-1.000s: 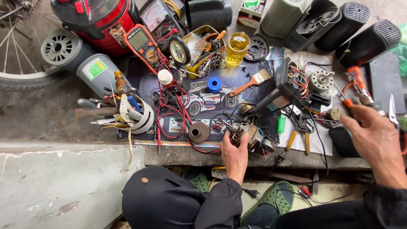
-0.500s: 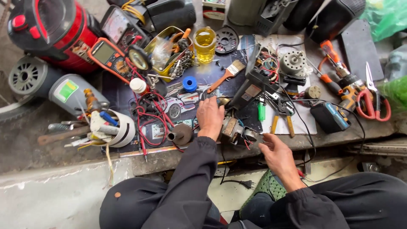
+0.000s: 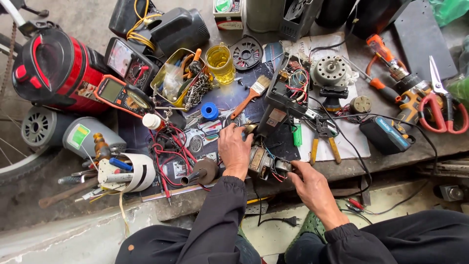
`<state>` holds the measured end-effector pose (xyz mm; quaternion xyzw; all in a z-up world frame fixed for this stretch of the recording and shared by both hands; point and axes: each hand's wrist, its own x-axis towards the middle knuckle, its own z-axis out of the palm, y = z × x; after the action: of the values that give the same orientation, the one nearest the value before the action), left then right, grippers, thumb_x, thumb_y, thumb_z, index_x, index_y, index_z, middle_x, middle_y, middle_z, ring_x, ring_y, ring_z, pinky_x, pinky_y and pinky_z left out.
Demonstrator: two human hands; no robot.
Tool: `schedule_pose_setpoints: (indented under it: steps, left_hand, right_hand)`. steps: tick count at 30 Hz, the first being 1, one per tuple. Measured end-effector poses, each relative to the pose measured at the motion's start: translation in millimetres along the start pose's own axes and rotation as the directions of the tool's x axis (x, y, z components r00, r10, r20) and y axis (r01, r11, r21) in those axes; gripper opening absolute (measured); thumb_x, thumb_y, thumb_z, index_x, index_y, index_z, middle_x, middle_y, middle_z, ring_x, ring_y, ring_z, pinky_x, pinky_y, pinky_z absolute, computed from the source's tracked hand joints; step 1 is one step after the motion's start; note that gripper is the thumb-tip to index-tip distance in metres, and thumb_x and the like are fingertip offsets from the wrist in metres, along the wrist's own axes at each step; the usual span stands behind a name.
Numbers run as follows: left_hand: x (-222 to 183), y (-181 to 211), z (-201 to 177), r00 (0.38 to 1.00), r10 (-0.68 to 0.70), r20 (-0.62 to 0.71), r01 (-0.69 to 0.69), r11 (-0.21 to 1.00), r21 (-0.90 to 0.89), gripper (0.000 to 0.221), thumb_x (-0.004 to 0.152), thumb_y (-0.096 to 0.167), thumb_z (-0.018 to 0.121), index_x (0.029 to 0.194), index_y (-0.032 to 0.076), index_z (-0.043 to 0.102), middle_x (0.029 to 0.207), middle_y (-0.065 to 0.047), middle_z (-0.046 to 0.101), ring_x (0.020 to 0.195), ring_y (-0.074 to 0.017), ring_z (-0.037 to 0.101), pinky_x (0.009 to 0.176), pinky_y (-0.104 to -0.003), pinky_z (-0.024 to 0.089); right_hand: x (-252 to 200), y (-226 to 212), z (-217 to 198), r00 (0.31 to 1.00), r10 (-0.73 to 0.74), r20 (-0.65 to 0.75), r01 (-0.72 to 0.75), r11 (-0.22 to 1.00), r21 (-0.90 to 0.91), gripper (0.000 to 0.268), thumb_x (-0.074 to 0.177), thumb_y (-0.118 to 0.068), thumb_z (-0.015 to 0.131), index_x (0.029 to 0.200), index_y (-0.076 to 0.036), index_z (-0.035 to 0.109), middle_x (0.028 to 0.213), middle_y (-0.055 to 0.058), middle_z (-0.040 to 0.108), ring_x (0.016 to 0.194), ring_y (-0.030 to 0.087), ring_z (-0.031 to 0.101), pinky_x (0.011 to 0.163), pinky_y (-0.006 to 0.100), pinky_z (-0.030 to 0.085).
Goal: Assembling and wiring electronic components into a plastic housing on a repair bench.
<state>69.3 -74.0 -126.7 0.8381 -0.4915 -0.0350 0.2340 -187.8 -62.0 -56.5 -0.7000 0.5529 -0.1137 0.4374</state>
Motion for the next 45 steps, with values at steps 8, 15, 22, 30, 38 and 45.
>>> schedule_pose_setpoints:
  steps: [8, 15, 22, 30, 38, 45]
  left_hand:
    - [22, -12, 12, 0.99, -0.002, 0.141, 0.001, 1.0, 0.007, 0.035, 0.089, 0.034, 0.092, 0.118, 0.015, 0.086, 0.138, -0.009, 0.075, 0.134, -0.0322, 0.063, 0.106, -0.051, 0.053]
    - [40, 1, -61, 0.848, -0.268, 0.458, 0.302, 0.953, -0.001, 0.024, 0.092, 0.049, 0.084, 0.109, 0.031, 0.087, 0.139, 0.001, 0.075, 0.133, -0.0219, 0.065, 0.102, -0.047, 0.057]
    - [35, -7, -27, 0.962, -0.069, 0.263, 0.04, 0.993, 0.114, 0.021, 0.095, 0.042, 0.083, 0.095, 0.022, 0.076, 0.111, -0.001, 0.076, 0.115, -0.0222, 0.064, 0.111, -0.047, 0.044]
    - [94, 1, -47, 0.785, 0.2, 0.586, -0.505, 0.756, 0.417, 0.044, 0.097, 0.06, 0.081, 0.123, 0.024, 0.081, 0.114, -0.001, 0.063, 0.108, -0.0221, 0.057, 0.1, -0.041, 0.048]
    - [61, -46, -47, 0.927, 0.36, 0.106, -0.349, 0.931, -0.109, 0.019, 0.079, 0.028, 0.085, 0.093, 0.019, 0.075, 0.101, -0.004, 0.064, 0.094, -0.0316, 0.075, 0.084, -0.045, 0.063]
    - [62, -22, -76, 0.985, 0.155, -0.079, -0.174, 0.912, -0.371, 0.021, 0.079, 0.026, 0.086, 0.097, 0.023, 0.076, 0.106, 0.004, 0.073, 0.069, -0.0128, 0.075, 0.071, -0.033, 0.062]
  right_hand:
    - [-3, 23, -3, 0.989, -0.141, 0.049, 0.148, 0.967, -0.207, 0.041, 0.107, -0.028, 0.065, 0.145, -0.014, 0.059, 0.139, 0.006, 0.075, 0.105, 0.03, 0.081, 0.091, 0.048, 0.065]
    - [-17, 3, -24, 0.998, 0.016, 0.066, -0.008, 0.993, -0.114, 0.035, 0.107, -0.033, 0.065, 0.138, -0.015, 0.061, 0.13, 0.012, 0.082, 0.107, 0.033, 0.081, 0.094, 0.046, 0.061]
    - [-24, -4, -21, 0.998, 0.07, -0.002, -0.07, 0.996, -0.061, 0.036, 0.105, -0.036, 0.065, 0.135, -0.017, 0.066, 0.129, 0.007, 0.084, 0.117, 0.026, 0.08, 0.099, 0.043, 0.061]
    - [-28, -13, -21, 0.99, 0.138, -0.031, -0.138, 0.99, 0.007, 0.038, 0.102, -0.038, 0.07, 0.134, -0.016, 0.07, 0.12, 0.004, 0.086, 0.108, 0.021, 0.081, 0.098, 0.037, 0.063]
    - [-30, -14, -26, 0.984, 0.143, -0.11, -0.122, 0.975, 0.185, 0.042, 0.101, -0.028, 0.078, 0.14, -0.012, 0.074, 0.127, 0.022, 0.082, 0.115, 0.036, 0.082, 0.098, 0.05, 0.068]
    - [-30, -5, -18, 0.985, 0.117, -0.123, -0.089, 0.974, 0.21, 0.043, 0.101, -0.028, 0.079, 0.14, -0.012, 0.073, 0.133, 0.021, 0.079, 0.117, 0.036, 0.081, 0.1, 0.048, 0.067]
